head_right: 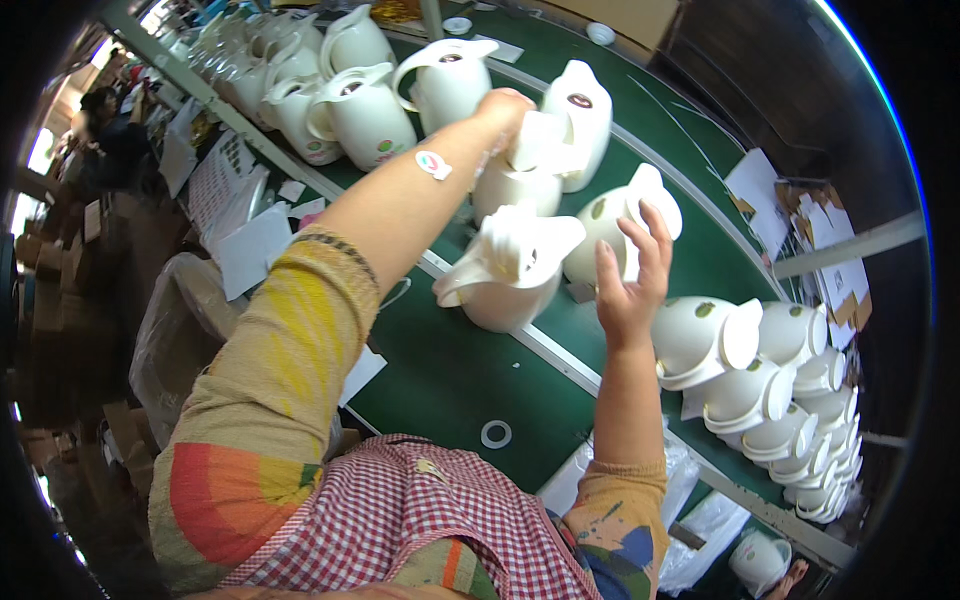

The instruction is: The person applies small round stickers to white ceramic pitchers on a green workbench. They peel stickers from a sheet, place them on the pitcher body, and set the finished pitchers aside. The person also handles lids from a plastic bag and places them on the pitchers.

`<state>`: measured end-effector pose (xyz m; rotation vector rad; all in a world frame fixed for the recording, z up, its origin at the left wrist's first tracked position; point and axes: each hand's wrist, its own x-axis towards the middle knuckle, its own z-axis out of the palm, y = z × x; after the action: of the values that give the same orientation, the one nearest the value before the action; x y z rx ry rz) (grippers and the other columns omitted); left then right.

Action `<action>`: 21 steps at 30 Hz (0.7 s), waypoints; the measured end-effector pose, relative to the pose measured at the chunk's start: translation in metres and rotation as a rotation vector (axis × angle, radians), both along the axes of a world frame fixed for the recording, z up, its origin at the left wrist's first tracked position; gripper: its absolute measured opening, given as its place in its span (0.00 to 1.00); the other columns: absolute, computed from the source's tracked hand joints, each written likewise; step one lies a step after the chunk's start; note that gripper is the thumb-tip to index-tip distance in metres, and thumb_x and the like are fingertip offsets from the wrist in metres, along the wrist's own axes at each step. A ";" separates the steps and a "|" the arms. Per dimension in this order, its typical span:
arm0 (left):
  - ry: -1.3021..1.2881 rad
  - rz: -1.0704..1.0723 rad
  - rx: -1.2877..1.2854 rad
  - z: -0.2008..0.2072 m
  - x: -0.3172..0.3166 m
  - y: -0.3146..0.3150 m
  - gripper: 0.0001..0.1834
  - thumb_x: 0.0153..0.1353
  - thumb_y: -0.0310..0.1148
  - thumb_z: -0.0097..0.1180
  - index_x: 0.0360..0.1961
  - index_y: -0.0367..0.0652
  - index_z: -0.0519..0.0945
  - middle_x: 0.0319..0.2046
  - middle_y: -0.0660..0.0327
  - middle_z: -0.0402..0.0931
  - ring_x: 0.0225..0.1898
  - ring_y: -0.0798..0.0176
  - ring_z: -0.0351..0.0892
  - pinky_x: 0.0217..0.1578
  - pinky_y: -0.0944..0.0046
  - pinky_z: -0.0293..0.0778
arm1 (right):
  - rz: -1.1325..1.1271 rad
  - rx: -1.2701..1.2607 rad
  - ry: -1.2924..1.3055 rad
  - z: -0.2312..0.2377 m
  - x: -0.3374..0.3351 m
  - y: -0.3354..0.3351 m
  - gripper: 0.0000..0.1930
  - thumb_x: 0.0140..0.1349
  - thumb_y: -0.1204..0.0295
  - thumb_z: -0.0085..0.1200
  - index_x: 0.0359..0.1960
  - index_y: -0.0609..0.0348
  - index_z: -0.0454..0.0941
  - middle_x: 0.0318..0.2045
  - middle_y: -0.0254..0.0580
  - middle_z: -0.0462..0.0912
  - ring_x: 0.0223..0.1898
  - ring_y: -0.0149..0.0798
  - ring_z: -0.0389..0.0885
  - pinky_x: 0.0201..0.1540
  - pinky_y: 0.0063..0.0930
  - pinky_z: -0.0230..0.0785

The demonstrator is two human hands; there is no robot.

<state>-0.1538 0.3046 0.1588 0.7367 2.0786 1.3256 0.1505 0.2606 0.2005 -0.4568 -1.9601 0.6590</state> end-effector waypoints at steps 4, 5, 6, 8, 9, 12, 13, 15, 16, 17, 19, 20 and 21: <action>0.510 -0.084 -0.264 0.061 0.041 -0.011 0.18 0.62 0.44 0.49 0.42 0.44 0.82 0.46 0.52 0.79 0.49 0.47 0.77 0.51 0.54 0.71 | 0.004 -0.004 0.048 0.010 0.011 -0.006 0.15 0.53 0.76 0.59 0.45 0.58 0.76 0.57 0.52 0.71 0.60 0.51 0.69 0.63 0.44 0.57; 0.546 -0.059 -0.348 0.064 0.033 -0.015 0.18 0.62 0.45 0.49 0.42 0.44 0.82 0.45 0.52 0.79 0.48 0.48 0.78 0.51 0.55 0.71 | 0.025 -0.016 0.058 0.014 0.008 -0.013 0.15 0.53 0.77 0.58 0.45 0.59 0.76 0.57 0.52 0.71 0.60 0.50 0.69 0.63 0.44 0.58; 0.555 -0.056 -0.365 0.055 0.016 -0.019 0.17 0.62 0.44 0.50 0.42 0.45 0.82 0.45 0.52 0.79 0.48 0.48 0.78 0.51 0.54 0.71 | 0.046 -0.005 0.052 0.017 0.007 -0.018 0.15 0.53 0.78 0.57 0.45 0.59 0.76 0.57 0.52 0.71 0.60 0.50 0.69 0.63 0.44 0.58; 0.586 -0.017 -0.368 0.041 -0.009 -0.040 0.16 0.60 0.44 0.51 0.41 0.48 0.83 0.44 0.53 0.80 0.47 0.47 0.78 0.50 0.54 0.72 | 0.089 0.010 0.039 0.021 0.007 -0.029 0.16 0.54 0.79 0.56 0.46 0.59 0.75 0.58 0.53 0.70 0.60 0.50 0.69 0.63 0.43 0.58; 0.607 0.016 -0.363 0.045 -0.011 -0.063 0.15 0.59 0.44 0.52 0.40 0.50 0.83 0.43 0.53 0.80 0.47 0.47 0.78 0.50 0.54 0.72 | 0.119 0.005 0.065 0.019 0.010 -0.034 0.16 0.55 0.79 0.56 0.46 0.59 0.75 0.58 0.54 0.70 0.60 0.50 0.69 0.63 0.43 0.58; 0.599 0.082 -0.032 0.025 -0.036 -0.157 0.12 0.57 0.38 0.54 0.38 0.45 0.82 0.35 0.54 0.82 0.37 0.52 0.82 0.41 0.54 0.76 | 0.228 -0.044 0.117 0.015 0.013 -0.062 0.14 0.58 0.80 0.54 0.47 0.61 0.74 0.55 0.56 0.72 0.57 0.50 0.71 0.60 0.41 0.61; 0.443 0.012 0.122 0.007 -0.048 -0.194 0.12 0.58 0.36 0.56 0.40 0.41 0.81 0.33 0.56 0.82 0.32 0.61 0.81 0.34 0.60 0.77 | 0.272 -0.108 0.087 0.008 0.017 -0.072 0.14 0.58 0.80 0.54 0.47 0.63 0.74 0.53 0.56 0.73 0.56 0.49 0.72 0.60 0.40 0.62; 0.150 -0.096 0.194 0.019 -0.045 -0.302 0.13 0.60 0.35 0.56 0.43 0.41 0.80 0.31 0.61 0.82 0.29 0.70 0.79 0.25 0.69 0.75 | 0.371 -0.256 0.017 -0.013 0.024 -0.101 0.13 0.58 0.81 0.53 0.46 0.66 0.73 0.50 0.56 0.76 0.53 0.48 0.74 0.59 0.39 0.63; 0.142 -0.027 0.101 0.022 -0.047 -0.367 0.13 0.61 0.37 0.55 0.44 0.42 0.80 0.32 0.62 0.81 0.28 0.73 0.78 0.25 0.72 0.72 | 0.414 -0.298 -0.059 -0.020 0.017 -0.124 0.12 0.59 0.82 0.52 0.45 0.69 0.73 0.47 0.55 0.78 0.51 0.46 0.76 0.57 0.37 0.64; 0.093 0.079 0.056 0.022 -0.048 -0.429 0.14 0.62 0.37 0.54 0.46 0.43 0.79 0.34 0.63 0.81 0.28 0.74 0.76 0.25 0.74 0.69 | 0.512 -0.403 -0.086 -0.029 0.007 -0.149 0.11 0.58 0.83 0.52 0.43 0.68 0.75 0.45 0.55 0.78 0.49 0.46 0.77 0.54 0.36 0.66; 0.030 0.333 -0.067 0.005 -0.052 -0.559 0.14 0.64 0.38 0.52 0.47 0.44 0.77 0.35 0.65 0.80 0.28 0.75 0.73 0.26 0.75 0.67 | 0.682 -0.464 -0.286 -0.038 -0.026 -0.203 0.11 0.55 0.83 0.55 0.41 0.67 0.76 0.42 0.54 0.80 0.46 0.45 0.79 0.51 0.35 0.69; 0.005 0.425 -0.092 -0.014 -0.050 -0.625 0.14 0.65 0.39 0.51 0.47 0.45 0.77 0.35 0.65 0.79 0.27 0.75 0.73 0.26 0.76 0.66 | 0.796 -0.419 -0.371 -0.041 -0.049 -0.232 0.12 0.53 0.83 0.57 0.40 0.66 0.77 0.41 0.53 0.81 0.44 0.44 0.80 0.50 0.33 0.70; -0.102 0.570 -0.185 -0.031 -0.045 -0.677 0.14 0.64 0.40 0.52 0.47 0.46 0.77 0.34 0.66 0.78 0.28 0.75 0.73 0.26 0.76 0.67 | 0.889 -0.362 -0.458 -0.041 -0.073 -0.262 0.12 0.51 0.83 0.59 0.39 0.65 0.77 0.39 0.51 0.81 0.43 0.44 0.80 0.48 0.32 0.71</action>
<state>-0.1989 -0.3724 0.1277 -0.0159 2.3794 1.3849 0.0780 -0.0015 0.1594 0.1071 -2.4710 1.5965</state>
